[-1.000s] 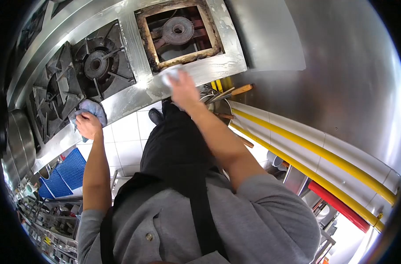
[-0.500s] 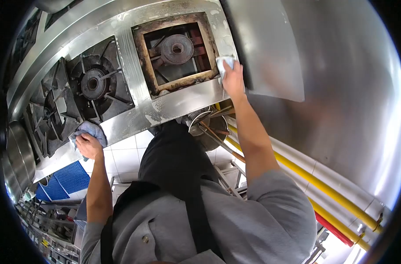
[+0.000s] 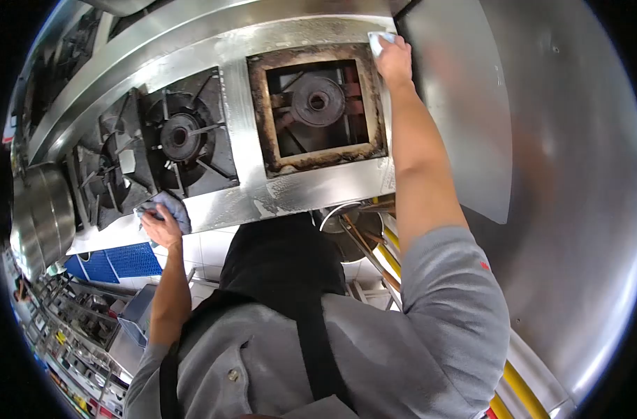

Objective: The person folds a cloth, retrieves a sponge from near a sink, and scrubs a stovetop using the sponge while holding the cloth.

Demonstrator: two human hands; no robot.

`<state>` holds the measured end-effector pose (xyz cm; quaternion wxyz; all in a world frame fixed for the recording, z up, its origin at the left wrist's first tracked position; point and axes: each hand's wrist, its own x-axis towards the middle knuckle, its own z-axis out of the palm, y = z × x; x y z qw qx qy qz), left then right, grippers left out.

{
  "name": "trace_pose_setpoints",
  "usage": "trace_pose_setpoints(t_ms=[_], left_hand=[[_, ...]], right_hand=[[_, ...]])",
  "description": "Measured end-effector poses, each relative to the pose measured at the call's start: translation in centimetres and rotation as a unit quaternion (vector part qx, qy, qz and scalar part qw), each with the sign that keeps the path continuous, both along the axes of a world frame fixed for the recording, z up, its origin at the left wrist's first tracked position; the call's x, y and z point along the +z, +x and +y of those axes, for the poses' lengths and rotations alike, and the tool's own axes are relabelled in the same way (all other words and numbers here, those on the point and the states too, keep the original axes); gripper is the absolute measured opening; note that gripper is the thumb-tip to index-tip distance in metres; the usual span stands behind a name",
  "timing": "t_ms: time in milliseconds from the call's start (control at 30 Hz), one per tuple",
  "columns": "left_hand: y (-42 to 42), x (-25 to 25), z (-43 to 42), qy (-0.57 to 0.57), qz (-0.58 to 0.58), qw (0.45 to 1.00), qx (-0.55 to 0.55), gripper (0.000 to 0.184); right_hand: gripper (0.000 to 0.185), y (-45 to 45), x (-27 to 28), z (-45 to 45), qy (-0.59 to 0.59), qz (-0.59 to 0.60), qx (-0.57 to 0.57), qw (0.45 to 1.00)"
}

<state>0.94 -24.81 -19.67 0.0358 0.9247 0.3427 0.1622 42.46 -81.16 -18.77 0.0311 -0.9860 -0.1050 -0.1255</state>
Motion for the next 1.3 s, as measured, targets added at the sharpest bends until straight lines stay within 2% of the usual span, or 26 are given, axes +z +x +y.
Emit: trace_pose_setpoints(t_ms=[133,167,233,300,367,400,433,467,500,600,667,733,767,833,867,900,933,967,1000,1133,1300], left_hand=[[-2.1,2.6,-4.0,0.026,0.071,0.997,-0.006,0.053],[-3.2,1.8,-3.3,-0.005,0.043,0.998,-0.051,0.047],[-3.7,1.8,-3.5,-0.090,0.048,0.994,-0.042,0.039],[-3.4,2.4,-3.2,-0.115,0.076,0.983,-0.117,0.029],[-1.4,4.9,-3.9,-0.195,0.053,0.960,-0.196,0.026],[0.4,6.0,-4.3,-0.175,0.006,0.948,-0.265,0.024],[2.9,7.4,-5.0,-0.199,-0.034,0.940,-0.276,0.024],[6.4,9.0,-5.6,-0.153,-0.111,0.927,-0.323,0.025],[9.9,10.6,-5.9,-0.158,-0.139,0.926,-0.315,0.024],[22.6,13.8,-4.9,-0.086,-0.221,0.917,-0.320,0.027],[30.5,16.3,-4.6,-0.073,-0.198,0.924,-0.319,0.027],[37.9,15.1,-4.0,-0.043,-0.183,0.922,-0.337,0.029],[41.4,13.3,-3.2,0.029,-0.171,0.913,-0.368,0.032],[45.8,10.6,-3.1,0.070,-0.062,0.928,-0.360,0.043],[47.3,10.0,-3.4,0.082,0.008,0.929,-0.362,0.048],[48.5,9.0,-3.8,0.071,0.005,0.941,-0.332,0.056],[47.8,10.8,-5.3,0.039,0.034,0.950,-0.309,0.063],[48.2,10.0,-5.4,0.039,0.015,0.947,-0.317,0.067],[47.7,10.8,-6.3,0.015,0.035,0.958,-0.285,0.065],[47.9,10.8,-7.1,-0.023,0.045,0.962,-0.269,0.058],[48.9,10.1,-6.0,-0.008,0.088,0.961,-0.261,0.056]], right_hand=[[0.045,-3.9,-0.5,-1.6,0.031,0.003,-0.015,0.999],[0.044,-6.3,0.0,-1.6,0.054,0.007,-0.028,0.998],[0.043,-12.1,0.1,-2.2,0.096,-0.010,-0.042,0.994],[0.045,-17.6,0.6,-3.1,0.104,0.015,-0.060,0.993],[0.046,-22.3,1.3,-3.7,0.120,0.024,-0.065,0.990],[0.046,-24.2,2.1,-3.7,0.131,0.045,-0.065,0.988],[0.046,-25.5,2.5,-3.6,0.131,0.040,-0.067,0.988],[0.045,-26.7,2.6,-3.6,0.134,0.048,-0.084,0.986],[0.045,-27.2,2.8,-3.4,0.137,0.057,-0.098,0.984],[0.044,-27.0,2.6,-3.3,0.133,0.050,-0.103,0.985],[0.044,-27.2,1.9,-3.5,0.129,0.042,-0.112,0.984],[0.044,-27.5,2.3,-3.4,0.124,0.045,-0.125,0.983],[0.045,-27.5,2.6,-3.1,0.123,0.050,-0.123,0.984],[0.046,-27.6,2.6,-2.8,0.132,0.046,-0.135,0.981],[0.046,-27.7,2.5,-2.9,0.132,0.035,-0.130,0.982],[0.045,-28.0,2.2,-3.1,0.122,0.039,-0.140,0.982],[0.045,-28.4,2.5,-2.9,0.129,0.039,-0.138,0.981],[0.046,-29.0,2.2,-3.1,0.125,0.040,-0.137,0.982],[0.046,-29.6,2.5,-2.6,0.126,0.040,-0.147,0.980],[0.047,-25.6,3.4,-0.8,0.123,0.046,-0.143,0.981],[0.043,-11.3,1.5,0.6,0.097,0.002,-0.080,0.992]])
